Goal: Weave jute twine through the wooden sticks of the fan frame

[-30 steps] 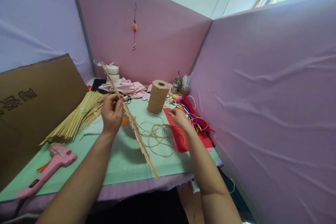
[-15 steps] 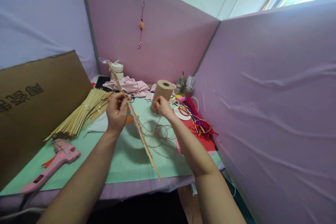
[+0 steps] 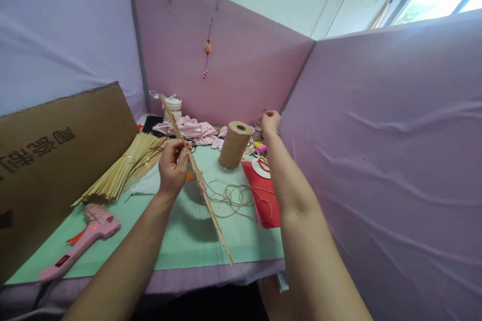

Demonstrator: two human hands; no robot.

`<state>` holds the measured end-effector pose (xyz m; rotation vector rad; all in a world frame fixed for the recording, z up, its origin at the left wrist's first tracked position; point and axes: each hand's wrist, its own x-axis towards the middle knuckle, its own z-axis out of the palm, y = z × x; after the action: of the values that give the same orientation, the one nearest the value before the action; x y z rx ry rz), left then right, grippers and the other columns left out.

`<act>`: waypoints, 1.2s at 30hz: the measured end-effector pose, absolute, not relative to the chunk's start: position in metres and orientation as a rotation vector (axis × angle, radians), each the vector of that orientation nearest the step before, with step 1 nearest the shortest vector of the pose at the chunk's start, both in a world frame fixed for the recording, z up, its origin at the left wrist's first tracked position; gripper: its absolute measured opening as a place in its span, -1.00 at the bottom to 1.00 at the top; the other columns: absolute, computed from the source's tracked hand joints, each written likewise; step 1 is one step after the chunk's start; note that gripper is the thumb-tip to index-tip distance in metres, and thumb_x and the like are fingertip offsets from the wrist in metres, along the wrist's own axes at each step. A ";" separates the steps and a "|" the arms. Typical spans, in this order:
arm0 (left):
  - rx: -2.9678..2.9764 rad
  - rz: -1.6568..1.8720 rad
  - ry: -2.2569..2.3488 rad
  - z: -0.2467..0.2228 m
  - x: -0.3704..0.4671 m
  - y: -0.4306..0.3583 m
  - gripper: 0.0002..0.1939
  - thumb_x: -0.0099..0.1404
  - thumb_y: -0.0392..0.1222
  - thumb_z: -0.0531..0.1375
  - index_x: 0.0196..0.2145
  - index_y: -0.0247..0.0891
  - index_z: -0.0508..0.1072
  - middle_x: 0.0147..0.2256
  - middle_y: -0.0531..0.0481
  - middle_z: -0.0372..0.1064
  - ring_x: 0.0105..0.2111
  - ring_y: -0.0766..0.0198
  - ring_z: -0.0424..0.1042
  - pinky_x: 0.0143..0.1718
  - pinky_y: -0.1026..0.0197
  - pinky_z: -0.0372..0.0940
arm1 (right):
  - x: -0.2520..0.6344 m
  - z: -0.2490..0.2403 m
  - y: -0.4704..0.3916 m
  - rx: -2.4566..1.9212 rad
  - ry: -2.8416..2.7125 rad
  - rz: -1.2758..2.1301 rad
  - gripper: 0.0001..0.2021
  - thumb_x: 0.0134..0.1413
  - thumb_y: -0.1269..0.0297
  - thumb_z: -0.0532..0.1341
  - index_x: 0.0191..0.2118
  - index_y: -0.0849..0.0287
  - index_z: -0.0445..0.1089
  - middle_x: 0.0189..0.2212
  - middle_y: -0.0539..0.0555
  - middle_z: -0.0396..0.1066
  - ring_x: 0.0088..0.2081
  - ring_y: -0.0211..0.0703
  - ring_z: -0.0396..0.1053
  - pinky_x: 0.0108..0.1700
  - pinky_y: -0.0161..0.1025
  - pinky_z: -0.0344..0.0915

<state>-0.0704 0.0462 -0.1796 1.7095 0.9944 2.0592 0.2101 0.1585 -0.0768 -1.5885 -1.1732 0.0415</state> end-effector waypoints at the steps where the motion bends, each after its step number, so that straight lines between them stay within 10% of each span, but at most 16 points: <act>1: 1.713 2.060 0.997 -0.180 -0.070 0.046 -0.85 0.32 -0.17 0.11 -0.18 -0.21 0.40 -0.26 -0.04 0.36 -0.27 0.26 0.35 -0.20 0.19 0.27 | 0.217 -0.074 0.149 -1.580 -1.113 0.047 -0.78 -0.02 0.46 -0.03 -0.22 0.24 0.26 -0.47 -0.03 0.30 -0.58 -0.35 0.19 -0.48 -0.36 0.23; 17: 1.714 2.058 1.020 -0.178 -0.069 0.046 -0.85 0.32 -0.17 0.10 -0.19 -0.22 0.40 -0.28 -0.03 0.36 -0.28 0.26 0.33 -0.20 0.18 0.26 | 0.235 -0.029 -0.137 -0.829 -1.148 0.115 -0.88 -0.24 0.36 0.26 -0.47 0.00 0.39 -0.59 -0.05 0.22 -0.64 -0.32 0.12 -0.69 -0.34 -0.06; 22: 1.727 2.056 1.018 -0.179 -0.069 0.046 -0.85 0.32 -0.17 0.09 -0.19 -0.21 0.40 -0.28 -0.03 0.37 -0.27 0.25 0.34 -0.20 0.17 0.27 | 0.260 -0.102 -0.096 -1.810 -1.812 0.690 -0.84 -0.06 0.19 0.27 -0.31 0.07 0.49 -0.46 0.09 0.43 -0.45 -0.13 0.35 -0.38 -0.15 0.31; 27: 1.722 2.049 1.022 -0.179 -0.070 0.046 -0.86 0.32 -0.17 0.10 -0.19 -0.20 0.40 -0.27 -0.03 0.37 -0.27 0.26 0.34 -0.20 0.18 0.27 | 0.218 -0.155 -0.015 -1.932 -1.915 0.348 -0.73 0.03 0.17 0.23 -0.17 0.21 0.45 -0.07 0.24 0.44 -0.04 0.02 0.35 0.05 -0.09 0.22; 36: 1.708 2.058 1.005 -0.178 -0.070 0.045 -0.86 0.32 -0.16 0.12 -0.20 -0.21 0.40 -0.26 -0.05 0.36 -0.26 0.24 0.35 -0.19 0.17 0.28 | 0.121 -0.185 0.060 -1.778 -1.767 0.555 -0.73 0.19 0.24 0.03 -0.29 0.26 0.42 -0.47 0.09 0.46 -0.49 -0.23 0.35 -0.38 -0.32 0.27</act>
<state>-0.0702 0.0448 -0.1777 1.7085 1.0045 2.0580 0.1209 0.0598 -0.1852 -1.7776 -1.7668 0.5548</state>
